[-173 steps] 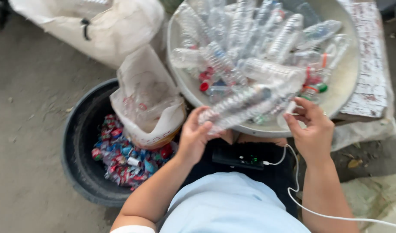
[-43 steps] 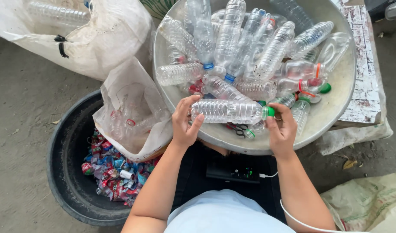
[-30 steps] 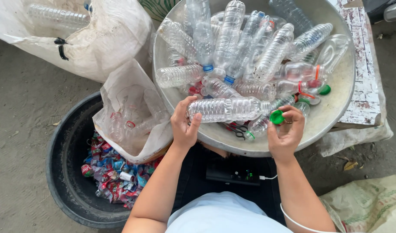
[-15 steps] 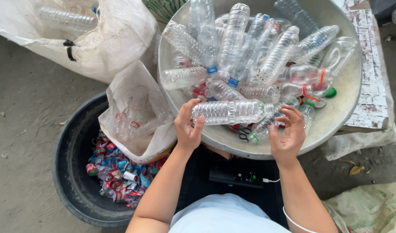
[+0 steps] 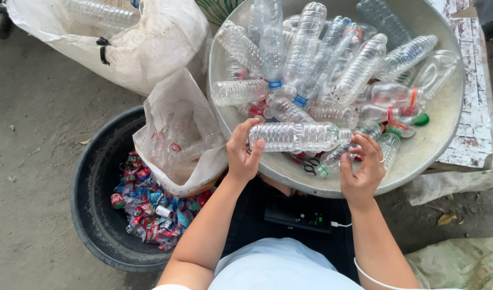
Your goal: Sorting plastic bottles and caps into separate containers and removing plastic rings using scissors
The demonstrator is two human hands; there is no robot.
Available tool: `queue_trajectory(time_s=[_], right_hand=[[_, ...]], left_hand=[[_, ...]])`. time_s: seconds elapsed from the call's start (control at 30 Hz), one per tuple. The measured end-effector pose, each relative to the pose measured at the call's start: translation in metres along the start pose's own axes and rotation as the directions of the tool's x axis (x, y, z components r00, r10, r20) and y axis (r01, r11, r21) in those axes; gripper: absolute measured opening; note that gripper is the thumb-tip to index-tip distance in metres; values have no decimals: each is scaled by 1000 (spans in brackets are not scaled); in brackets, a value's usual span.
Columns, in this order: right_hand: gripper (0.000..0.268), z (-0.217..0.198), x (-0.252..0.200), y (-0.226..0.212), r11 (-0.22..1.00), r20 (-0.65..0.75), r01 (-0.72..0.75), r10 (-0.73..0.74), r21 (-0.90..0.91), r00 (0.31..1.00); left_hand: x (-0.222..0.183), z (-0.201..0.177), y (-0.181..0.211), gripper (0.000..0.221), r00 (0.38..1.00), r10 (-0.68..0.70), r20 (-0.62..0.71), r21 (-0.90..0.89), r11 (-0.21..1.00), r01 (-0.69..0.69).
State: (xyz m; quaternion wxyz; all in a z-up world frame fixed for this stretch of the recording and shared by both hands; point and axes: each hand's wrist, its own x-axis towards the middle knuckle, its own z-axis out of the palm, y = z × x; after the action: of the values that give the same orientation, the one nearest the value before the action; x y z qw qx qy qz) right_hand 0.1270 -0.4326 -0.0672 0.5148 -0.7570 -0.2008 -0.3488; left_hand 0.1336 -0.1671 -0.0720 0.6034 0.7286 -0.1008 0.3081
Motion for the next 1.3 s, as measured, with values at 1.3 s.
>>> queue_trajectory(time_s=[1.3], right_hand=[[52, -195, -52, -41, 544, -194, -199, 66, -816, 979]], left_hand=[[-47, 259, 151, 68, 646, 71, 760, -29, 997, -75]])
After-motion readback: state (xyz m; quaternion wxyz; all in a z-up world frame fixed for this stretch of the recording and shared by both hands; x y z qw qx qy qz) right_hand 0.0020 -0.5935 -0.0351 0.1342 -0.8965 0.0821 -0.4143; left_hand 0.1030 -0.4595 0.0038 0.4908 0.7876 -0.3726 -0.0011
